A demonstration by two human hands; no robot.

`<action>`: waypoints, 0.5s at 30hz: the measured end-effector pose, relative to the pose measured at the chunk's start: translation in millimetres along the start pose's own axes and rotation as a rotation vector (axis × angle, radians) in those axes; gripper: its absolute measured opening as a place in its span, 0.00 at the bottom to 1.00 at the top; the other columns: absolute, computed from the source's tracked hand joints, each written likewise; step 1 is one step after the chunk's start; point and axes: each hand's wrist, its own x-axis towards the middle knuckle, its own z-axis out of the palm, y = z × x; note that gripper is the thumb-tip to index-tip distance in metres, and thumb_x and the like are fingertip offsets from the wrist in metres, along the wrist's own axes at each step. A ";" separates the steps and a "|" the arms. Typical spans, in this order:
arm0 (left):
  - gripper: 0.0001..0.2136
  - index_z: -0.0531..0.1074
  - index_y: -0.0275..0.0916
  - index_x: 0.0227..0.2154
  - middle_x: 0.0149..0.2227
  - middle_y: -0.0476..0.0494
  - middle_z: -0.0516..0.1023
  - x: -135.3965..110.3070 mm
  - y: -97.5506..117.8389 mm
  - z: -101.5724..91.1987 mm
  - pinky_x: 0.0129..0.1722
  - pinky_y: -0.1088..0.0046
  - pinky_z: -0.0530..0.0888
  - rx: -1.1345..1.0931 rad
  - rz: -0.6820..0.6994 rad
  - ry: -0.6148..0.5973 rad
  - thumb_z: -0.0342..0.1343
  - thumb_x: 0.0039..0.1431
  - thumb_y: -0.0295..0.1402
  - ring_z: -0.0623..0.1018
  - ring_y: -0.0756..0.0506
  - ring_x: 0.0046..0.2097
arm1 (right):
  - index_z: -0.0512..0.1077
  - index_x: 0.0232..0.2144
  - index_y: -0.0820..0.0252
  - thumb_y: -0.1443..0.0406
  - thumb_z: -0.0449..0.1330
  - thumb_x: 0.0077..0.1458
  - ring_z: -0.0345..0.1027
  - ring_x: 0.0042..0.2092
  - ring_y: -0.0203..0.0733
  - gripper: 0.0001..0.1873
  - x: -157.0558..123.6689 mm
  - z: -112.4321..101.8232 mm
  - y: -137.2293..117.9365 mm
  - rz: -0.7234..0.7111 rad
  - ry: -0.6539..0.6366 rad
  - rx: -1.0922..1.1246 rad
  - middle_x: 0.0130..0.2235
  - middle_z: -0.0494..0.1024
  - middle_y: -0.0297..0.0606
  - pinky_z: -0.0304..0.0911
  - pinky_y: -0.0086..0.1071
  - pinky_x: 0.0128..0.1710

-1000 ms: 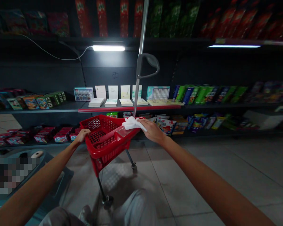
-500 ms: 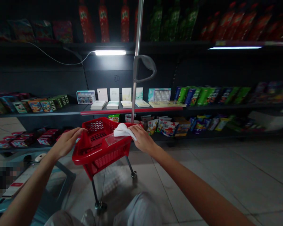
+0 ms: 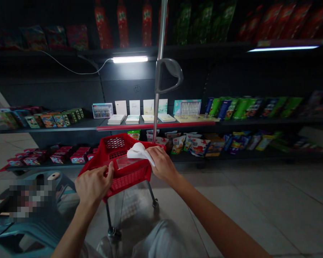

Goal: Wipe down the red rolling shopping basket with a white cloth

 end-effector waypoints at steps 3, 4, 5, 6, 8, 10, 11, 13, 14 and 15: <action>0.24 0.75 0.41 0.18 0.21 0.39 0.77 -0.7 -11.8 -0.9 0.29 0.67 0.48 -0.027 -0.003 0.037 0.49 0.66 0.46 0.70 0.44 0.24 | 0.67 0.56 0.55 0.72 0.51 0.62 0.66 0.54 0.55 0.21 -4.5 1.5 -7.8 -0.045 0.016 -0.008 0.51 0.75 0.47 0.63 0.50 0.57; 0.23 0.75 0.41 0.17 0.21 0.40 0.77 -0.6 -15.9 -0.2 0.28 0.67 0.49 -0.030 0.001 0.053 0.49 0.66 0.45 0.69 0.44 0.24 | 0.66 0.58 0.55 0.72 0.51 0.62 0.66 0.55 0.54 0.23 -6.1 1.2 -9.2 -0.070 0.014 -0.010 0.53 0.74 0.47 0.63 0.51 0.57; 0.23 0.75 0.41 0.17 0.21 0.40 0.77 -0.2 -20.4 1.1 0.28 0.68 0.49 -0.027 0.010 0.071 0.49 0.66 0.45 0.69 0.44 0.24 | 0.66 0.59 0.56 0.72 0.51 0.62 0.66 0.56 0.54 0.24 -7.8 0.4 -9.5 -0.097 0.008 -0.014 0.53 0.74 0.48 0.63 0.51 0.58; 0.23 0.74 0.42 0.17 0.20 0.41 0.77 0.3 -25.1 2.7 0.28 0.68 0.50 -0.021 0.024 0.090 0.50 0.66 0.44 0.70 0.44 0.24 | 0.65 0.60 0.56 0.72 0.51 0.62 0.66 0.56 0.55 0.24 -9.5 -0.9 -8.6 -0.121 0.001 -0.020 0.54 0.74 0.48 0.63 0.51 0.58; 0.22 0.74 0.42 0.17 0.20 0.42 0.76 2.0 -35.5 6.6 0.28 0.68 0.51 -0.006 0.063 0.120 0.50 0.65 0.43 0.70 0.45 0.24 | 0.66 0.60 0.57 0.72 0.51 0.60 0.67 0.57 0.55 0.26 -13.4 -5.3 -3.2 -0.151 -0.011 -0.035 0.54 0.74 0.49 0.64 0.52 0.58; 0.22 0.73 0.42 0.16 0.19 0.43 0.76 4.1 -46.4 10.3 0.28 0.68 0.52 -0.004 0.106 0.135 0.51 0.65 0.42 0.70 0.45 0.23 | 0.66 0.60 0.57 0.73 0.51 0.58 0.67 0.57 0.55 0.28 -17.6 -11.3 5.4 -0.157 -0.017 -0.044 0.55 0.75 0.49 0.65 0.52 0.58; 0.22 0.72 0.42 0.15 0.19 0.44 0.76 5.3 -51.8 11.9 0.28 0.68 0.53 -0.012 0.129 0.135 0.51 0.65 0.41 0.70 0.46 0.23 | 0.66 0.60 0.57 0.73 0.51 0.57 0.67 0.57 0.55 0.29 -19.6 -14.7 9.8 -0.153 -0.021 -0.046 0.55 0.75 0.49 0.65 0.52 0.58; 0.22 0.71 0.41 0.14 0.18 0.45 0.75 8.0 -62.1 14.7 0.28 0.69 0.53 -0.042 0.165 0.130 0.51 0.65 0.41 0.70 0.47 0.23 | 0.66 0.61 0.56 0.74 0.51 0.55 0.67 0.58 0.54 0.31 -22.7 -20.7 16.7 -0.152 -0.037 -0.050 0.56 0.74 0.48 0.65 0.53 0.59; 0.22 0.71 0.41 0.14 0.18 0.45 0.75 9.6 -67.0 16.0 0.28 0.69 0.54 -0.058 0.178 0.130 0.52 0.65 0.41 0.70 0.47 0.23 | 0.66 0.61 0.56 0.75 0.51 0.55 0.67 0.59 0.54 0.32 -23.6 -22.9 18.6 -0.159 -0.047 -0.052 0.57 0.74 0.48 0.65 0.53 0.59; 0.22 0.71 0.41 0.14 0.18 0.45 0.75 11.2 -71.6 17.5 0.28 0.69 0.54 -0.073 0.189 0.130 0.52 0.64 0.40 0.70 0.47 0.23 | 0.66 0.61 0.56 0.75 0.52 0.54 0.67 0.59 0.54 0.32 -24.1 -24.4 19.4 -0.168 -0.054 -0.054 0.57 0.74 0.48 0.65 0.53 0.59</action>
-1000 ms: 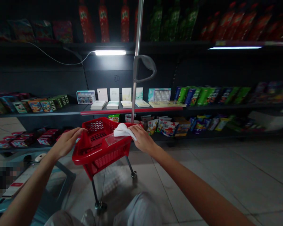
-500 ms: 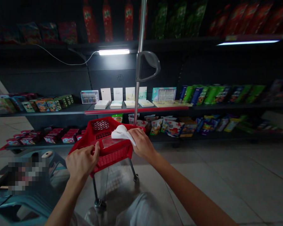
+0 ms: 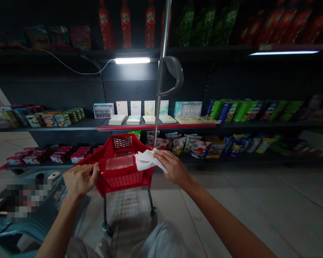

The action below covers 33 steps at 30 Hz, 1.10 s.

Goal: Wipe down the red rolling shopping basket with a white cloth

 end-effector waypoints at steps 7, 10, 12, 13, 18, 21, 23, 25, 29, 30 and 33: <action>0.22 0.72 0.40 0.15 0.18 0.45 0.74 7.2 -33.7 14.6 0.29 0.69 0.57 -0.083 0.007 -0.030 0.51 0.64 0.40 0.71 0.48 0.24 | 0.66 0.61 0.57 0.74 0.53 0.54 0.68 0.58 0.54 0.32 1.5 2.5 -7.6 -0.045 0.001 0.008 0.57 0.75 0.48 0.67 0.52 0.58; 0.22 0.71 0.40 0.14 0.18 0.45 0.74 10.8 -45.1 21.9 0.29 0.69 0.57 -0.088 0.034 -0.035 0.50 0.64 0.40 0.71 0.48 0.24 | 0.66 0.61 0.56 0.74 0.53 0.53 0.68 0.59 0.54 0.33 0.0 2.7 -6.5 -0.048 -0.011 0.002 0.57 0.75 0.48 0.67 0.52 0.59; 0.22 0.71 0.40 0.14 0.18 0.45 0.73 12.1 -49.7 25.4 0.28 0.69 0.57 -0.091 0.055 -0.017 0.50 0.64 0.39 0.70 0.49 0.23 | 0.66 0.62 0.56 0.73 0.53 0.54 0.68 0.59 0.55 0.32 -2.0 1.6 -1.9 -0.065 -0.012 -0.005 0.57 0.75 0.48 0.66 0.53 0.59; 0.22 0.71 0.40 0.14 0.18 0.46 0.72 12.4 -51.2 26.5 0.28 0.69 0.57 -0.097 0.064 -0.001 0.50 0.64 0.39 0.70 0.49 0.23 | 0.66 0.61 0.56 0.73 0.54 0.53 0.68 0.59 0.55 0.32 -3.4 1.1 1.8 -0.072 -0.013 -0.008 0.57 0.75 0.48 0.66 0.53 0.59; 0.22 0.69 0.40 0.14 0.17 0.46 0.71 12.2 -58.7 29.3 0.29 0.70 0.59 -0.147 0.077 0.069 0.50 0.64 0.38 0.70 0.49 0.23 | 0.73 0.52 0.58 0.68 0.56 0.54 0.72 0.55 0.56 0.22 -17.1 5.6 37.3 0.156 0.093 0.049 0.51 0.79 0.50 0.66 0.54 0.58; 0.21 0.69 0.40 0.14 0.17 0.46 0.71 11.7 -70.1 30.7 0.30 0.70 0.62 -0.178 0.061 0.071 0.49 0.63 0.38 0.71 0.48 0.23 | 0.76 0.41 0.59 0.61 0.59 0.55 0.76 0.45 0.55 0.13 -21.6 12.8 65.2 0.614 0.371 0.285 0.40 0.81 0.47 0.73 0.53 0.50; 0.21 0.70 0.41 0.14 0.17 0.45 0.72 11.2 -80.5 31.8 0.31 0.70 0.63 -0.195 0.036 0.062 0.49 0.63 0.39 0.72 0.48 0.24 | 0.75 0.39 0.58 0.59 0.60 0.54 0.78 0.40 0.51 0.12 -15.6 14.9 79.1 0.886 0.542 0.560 0.37 0.82 0.43 0.76 0.49 0.45; 0.21 0.73 0.41 0.16 0.19 0.44 0.73 10.4 -91.5 33.4 0.33 0.69 0.65 -0.223 0.017 0.071 0.47 0.64 0.39 0.73 0.47 0.25 | 0.74 0.39 0.57 0.61 0.59 0.51 0.79 0.39 0.47 0.12 0.1 13.1 84.2 1.032 0.667 0.836 0.37 0.82 0.39 0.77 0.45 0.43; 0.22 0.77 0.41 0.21 0.22 0.43 0.76 7.5 -109.9 39.2 0.38 0.66 0.67 -0.274 -0.025 0.133 0.44 0.65 0.39 0.75 0.45 0.29 | 0.73 0.45 0.58 0.65 0.59 0.51 0.77 0.49 0.44 0.17 55.7 3.6 58.2 0.970 0.732 1.088 0.45 0.82 0.38 0.76 0.39 0.49; 0.22 0.77 0.41 0.21 0.22 0.43 0.76 6.4 -113.6 41.3 0.40 0.65 0.67 -0.280 -0.045 0.152 0.44 0.66 0.39 0.75 0.44 0.30 | 0.73 0.46 0.59 0.64 0.60 0.52 0.75 0.52 0.45 0.18 72.0 1.7 45.1 0.915 0.707 1.100 0.48 0.81 0.39 0.75 0.39 0.51; 0.22 0.76 0.41 0.22 0.24 0.43 0.76 2.9 -122.8 48.0 0.46 0.63 0.67 -0.322 -0.086 0.200 0.43 0.67 0.38 0.75 0.44 0.33 | 0.72 0.51 0.59 0.57 0.58 0.59 0.67 0.62 0.47 0.21 117.4 -1.3 0.5 0.652 0.532 1.106 0.57 0.76 0.40 0.69 0.44 0.59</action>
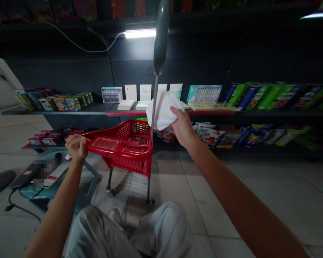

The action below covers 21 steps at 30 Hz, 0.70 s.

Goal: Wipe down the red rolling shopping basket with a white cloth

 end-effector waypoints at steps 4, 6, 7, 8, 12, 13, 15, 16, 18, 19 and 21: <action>0.20 0.75 0.40 0.22 0.25 0.43 0.75 -3.0 -9.7 3.1 0.50 0.61 0.65 0.001 -0.069 -0.004 0.44 0.66 0.35 0.74 0.43 0.37 | 0.71 0.56 0.53 0.37 0.38 0.64 0.58 0.68 0.50 0.39 -2.7 51.1 -20.7 -0.140 -0.179 -0.046 0.61 0.72 0.38 0.62 0.52 0.62; 0.20 0.74 0.41 0.22 0.25 0.42 0.75 -3.8 -11.8 4.3 0.52 0.59 0.65 0.016 -0.102 0.032 0.43 0.67 0.35 0.74 0.41 0.40 | 0.71 0.56 0.52 0.34 0.39 0.61 0.58 0.68 0.52 0.41 -1.4 59.8 -21.1 -0.144 -0.182 0.042 0.61 0.72 0.39 0.61 0.53 0.63; 0.21 0.74 0.41 0.22 0.26 0.42 0.75 -4.2 -12.1 4.8 0.53 0.58 0.65 0.013 -0.112 0.062 0.42 0.67 0.35 0.73 0.40 0.41 | 0.71 0.55 0.51 0.35 0.43 0.61 0.58 0.67 0.52 0.38 -0.1 61.2 -18.2 -0.148 -0.180 0.069 0.61 0.72 0.39 0.61 0.53 0.63; 0.21 0.73 0.41 0.22 0.28 0.41 0.75 -4.7 -11.9 5.3 0.53 0.57 0.65 0.005 -0.117 0.091 0.41 0.68 0.36 0.73 0.40 0.42 | 0.71 0.55 0.51 0.36 0.48 0.61 0.59 0.67 0.52 0.35 1.2 61.4 -13.4 -0.157 -0.182 0.071 0.60 0.73 0.38 0.61 0.53 0.63; 0.24 0.72 0.41 0.24 0.32 0.40 0.75 -7.7 -7.7 6.5 0.56 0.56 0.66 -0.014 -0.182 0.190 0.36 0.70 0.38 0.73 0.40 0.46 | 0.69 0.55 0.51 0.44 0.58 0.61 0.64 0.62 0.48 0.27 4.4 60.5 16.0 -0.235 -0.223 -0.075 0.56 0.75 0.37 0.64 0.46 0.62; 0.24 0.72 0.41 0.25 0.34 0.39 0.76 -8.6 -5.6 6.5 0.57 0.55 0.66 -0.011 -0.210 0.207 0.35 0.71 0.38 0.73 0.40 0.47 | 0.68 0.56 0.51 0.45 0.58 0.62 0.65 0.61 0.48 0.27 4.3 61.0 23.3 -0.249 -0.231 -0.110 0.56 0.75 0.38 0.65 0.44 0.61; 0.24 0.73 0.40 0.29 0.40 0.38 0.77 -10.3 0.6 5.7 0.60 0.55 0.65 -0.003 -0.260 0.236 0.32 0.71 0.36 0.73 0.41 0.52 | 0.67 0.57 0.52 0.45 0.55 0.64 0.66 0.60 0.48 0.27 2.7 62.8 35.1 -0.264 -0.231 -0.157 0.55 0.75 0.39 0.65 0.42 0.60; 0.24 0.74 0.39 0.32 0.44 0.37 0.77 -11.3 5.4 4.9 0.62 0.54 0.63 0.006 -0.281 0.251 0.31 0.72 0.36 0.72 0.40 0.55 | 0.67 0.58 0.52 0.44 0.54 0.64 0.66 0.59 0.48 0.28 1.2 63.7 39.4 -0.267 -0.227 -0.171 0.55 0.74 0.39 0.66 0.42 0.59; 0.22 0.75 0.39 0.38 0.52 0.35 0.75 -13.8 21.1 2.1 0.65 0.53 0.60 0.033 -0.325 0.316 0.34 0.71 0.35 0.68 0.39 0.61 | 0.66 0.59 0.51 0.44 0.52 0.65 0.66 0.58 0.47 0.29 -3.4 64.9 45.5 -0.265 -0.221 -0.188 0.55 0.74 0.40 0.66 0.42 0.58; 0.19 0.75 0.38 0.42 0.55 0.35 0.74 -15.4 33.0 0.2 0.66 0.52 0.59 0.046 -0.344 0.365 0.37 0.71 0.35 0.66 0.38 0.63 | 0.66 0.59 0.51 0.43 0.52 0.65 0.67 0.58 0.47 0.29 -6.5 65.0 47.7 -0.259 -0.221 -0.196 0.55 0.74 0.40 0.66 0.41 0.58; 0.13 0.74 0.39 0.45 0.56 0.35 0.73 -19.0 66.1 -3.9 0.66 0.50 0.58 0.038 -0.351 0.479 0.45 0.68 0.35 0.66 0.37 0.64 | 0.67 0.57 0.52 0.43 0.53 0.64 0.68 0.56 0.47 0.29 -14.7 64.3 51.2 -0.234 -0.218 -0.213 0.54 0.75 0.40 0.66 0.39 0.56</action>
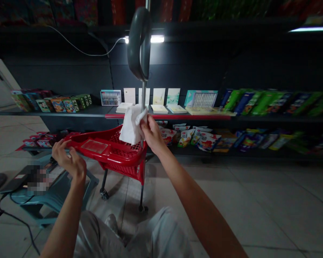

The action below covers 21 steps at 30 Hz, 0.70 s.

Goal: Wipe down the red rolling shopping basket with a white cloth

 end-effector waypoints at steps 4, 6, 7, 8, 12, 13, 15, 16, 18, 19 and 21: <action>0.10 0.75 0.43 0.42 0.50 0.41 0.77 -30.2 87.1 -15.1 0.65 0.49 0.60 -0.207 0.137 -0.084 0.49 0.66 0.31 0.70 0.39 0.60 | 0.69 0.53 0.54 0.42 0.54 0.63 0.68 0.55 0.47 0.28 -23.2 3.0 2.8 0.073 0.004 -0.009 0.50 0.77 0.40 0.65 0.37 0.55; 0.10 0.75 0.45 0.42 0.48 0.43 0.78 -44.4 130.8 -15.9 0.66 0.48 0.59 -0.287 0.207 -0.214 0.49 0.64 0.30 0.72 0.39 0.58 | 0.69 0.53 0.55 0.42 0.55 0.62 0.68 0.54 0.47 0.28 -35.7 5.2 5.5 0.102 -0.003 -0.011 0.50 0.76 0.40 0.65 0.36 0.54; 0.10 0.75 0.45 0.43 0.48 0.43 0.78 -50.9 149.0 -14.3 0.66 0.49 0.60 -0.303 0.236 -0.309 0.50 0.64 0.29 0.72 0.40 0.57 | 0.68 0.53 0.55 0.42 0.55 0.62 0.69 0.52 0.47 0.28 -41.4 6.4 7.3 0.118 -0.011 -0.003 0.50 0.76 0.41 0.66 0.36 0.52; 0.11 0.75 0.45 0.44 0.48 0.42 0.78 -57.1 163.8 -11.5 0.66 0.49 0.60 -0.303 0.242 -0.390 0.51 0.63 0.29 0.73 0.39 0.57 | 0.68 0.53 0.56 0.43 0.54 0.63 0.69 0.50 0.46 0.28 -46.4 7.7 9.4 0.136 -0.021 0.011 0.49 0.76 0.41 0.66 0.36 0.50; 0.11 0.74 0.42 0.45 0.46 0.39 0.79 -77.6 186.7 2.8 0.61 0.50 0.62 -0.102 0.198 -0.525 0.57 0.60 0.30 0.73 0.37 0.53 | 0.67 0.50 0.56 0.44 0.55 0.62 0.69 0.43 0.43 0.26 -58.2 9.9 17.4 0.158 -0.025 0.025 0.45 0.76 0.40 0.67 0.35 0.45; 0.10 0.75 0.41 0.44 0.44 0.39 0.79 -81.0 185.3 5.4 0.58 0.50 0.63 -0.043 0.191 -0.518 0.57 0.60 0.31 0.73 0.37 0.50 | 0.67 0.49 0.56 0.43 0.55 0.62 0.70 0.43 0.44 0.26 -59.5 9.5 18.7 0.151 -0.020 0.005 0.45 0.76 0.40 0.67 0.35 0.44; 0.06 0.75 0.41 0.39 0.39 0.39 0.79 -84.9 178.9 8.7 0.53 0.53 0.65 0.045 0.202 -0.493 0.57 0.60 0.33 0.73 0.37 0.46 | 0.67 0.49 0.56 0.43 0.55 0.61 0.70 0.43 0.45 0.26 -62.2 8.1 20.6 0.142 -0.027 -0.047 0.44 0.76 0.40 0.67 0.35 0.44; 0.03 0.74 0.41 0.35 0.36 0.40 0.78 -85.3 174.8 9.5 0.50 0.55 0.65 0.067 0.224 -0.481 0.57 0.61 0.33 0.73 0.38 0.43 | 0.66 0.49 0.56 0.44 0.54 0.62 0.70 0.43 0.45 0.26 -63.9 7.5 21.3 0.142 -0.038 -0.079 0.43 0.76 0.40 0.67 0.35 0.43; 0.06 0.71 0.42 0.28 0.32 0.43 0.77 -83.8 166.2 10.3 0.46 0.58 0.65 0.077 0.284 -0.444 0.58 0.61 0.34 0.72 0.41 0.39 | 0.66 0.47 0.57 0.45 0.52 0.64 0.70 0.40 0.44 0.23 -68.7 7.4 23.1 0.127 -0.067 -0.160 0.41 0.76 0.39 0.66 0.34 0.41; 0.08 0.69 0.42 0.26 0.29 0.44 0.76 -82.1 161.7 10.5 0.45 0.60 0.64 0.072 0.311 -0.414 0.58 0.61 0.34 0.72 0.42 0.37 | 0.66 0.46 0.57 0.46 0.50 0.66 0.70 0.39 0.43 0.22 -71.6 8.1 24.3 0.109 -0.082 -0.199 0.39 0.76 0.38 0.66 0.34 0.40; 0.12 0.66 0.42 0.23 0.25 0.48 0.74 -77.6 152.2 10.6 0.41 0.62 0.63 0.052 0.342 -0.340 0.59 0.61 0.32 0.71 0.44 0.34 | 0.66 0.45 0.57 0.47 0.46 0.68 0.70 0.38 0.43 0.21 -76.9 10.9 27.8 0.062 -0.125 -0.245 0.38 0.75 0.38 0.65 0.35 0.41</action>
